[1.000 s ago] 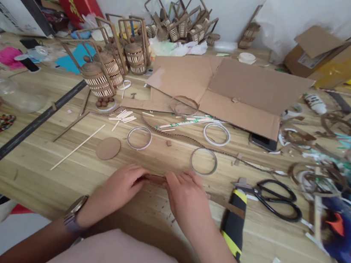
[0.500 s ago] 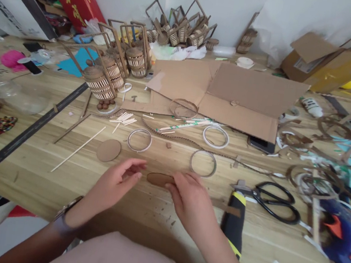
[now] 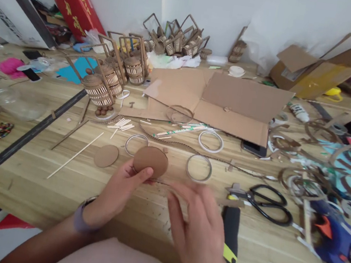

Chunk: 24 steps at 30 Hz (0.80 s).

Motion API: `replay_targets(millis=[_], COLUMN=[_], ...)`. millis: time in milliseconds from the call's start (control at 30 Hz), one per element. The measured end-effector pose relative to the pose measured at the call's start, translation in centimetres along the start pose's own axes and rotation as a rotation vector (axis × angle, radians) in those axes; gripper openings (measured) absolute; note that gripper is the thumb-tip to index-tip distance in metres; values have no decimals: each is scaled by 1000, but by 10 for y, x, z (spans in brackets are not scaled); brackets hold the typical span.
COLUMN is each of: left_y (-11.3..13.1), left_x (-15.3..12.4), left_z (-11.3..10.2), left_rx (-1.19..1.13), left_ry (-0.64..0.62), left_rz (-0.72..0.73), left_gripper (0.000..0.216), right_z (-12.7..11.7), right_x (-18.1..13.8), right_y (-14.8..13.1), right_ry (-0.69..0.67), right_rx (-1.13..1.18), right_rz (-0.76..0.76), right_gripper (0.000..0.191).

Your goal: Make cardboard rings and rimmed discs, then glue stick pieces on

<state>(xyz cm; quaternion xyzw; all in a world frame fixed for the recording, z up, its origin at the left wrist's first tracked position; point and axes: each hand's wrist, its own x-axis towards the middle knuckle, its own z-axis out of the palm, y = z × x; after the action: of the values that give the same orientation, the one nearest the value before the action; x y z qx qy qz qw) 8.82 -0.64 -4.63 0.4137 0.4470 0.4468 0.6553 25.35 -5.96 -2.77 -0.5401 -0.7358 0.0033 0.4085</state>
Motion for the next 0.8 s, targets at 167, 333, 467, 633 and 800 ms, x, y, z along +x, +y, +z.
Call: replay_targets(millis=[167, 333, 467, 633, 800], left_y=[-2, -5, -10, -18, -19], left_x=[6, 3, 2, 0, 1], left_z=[-1, 2, 3, 0, -2], left_rx=[-265, -316, -322, -283, -200], left_ry=[72, 12, -25, -49, 32], left_rz=[-14, -47, -83, -110, -52], left_gripper=[40, 32, 27, 29, 33], right_z=[18, 33, 29, 25, 24], right_x=[-10, -4, -1, -2, -2], right_y=[-3, 5, 7, 11, 14], right_ry=[-253, -148, -18, 9, -3], right_rx=[407, 706, 685, 629, 658], right_rz=[250, 596, 620, 645, 693], right_gripper=[12, 26, 25, 23, 18])
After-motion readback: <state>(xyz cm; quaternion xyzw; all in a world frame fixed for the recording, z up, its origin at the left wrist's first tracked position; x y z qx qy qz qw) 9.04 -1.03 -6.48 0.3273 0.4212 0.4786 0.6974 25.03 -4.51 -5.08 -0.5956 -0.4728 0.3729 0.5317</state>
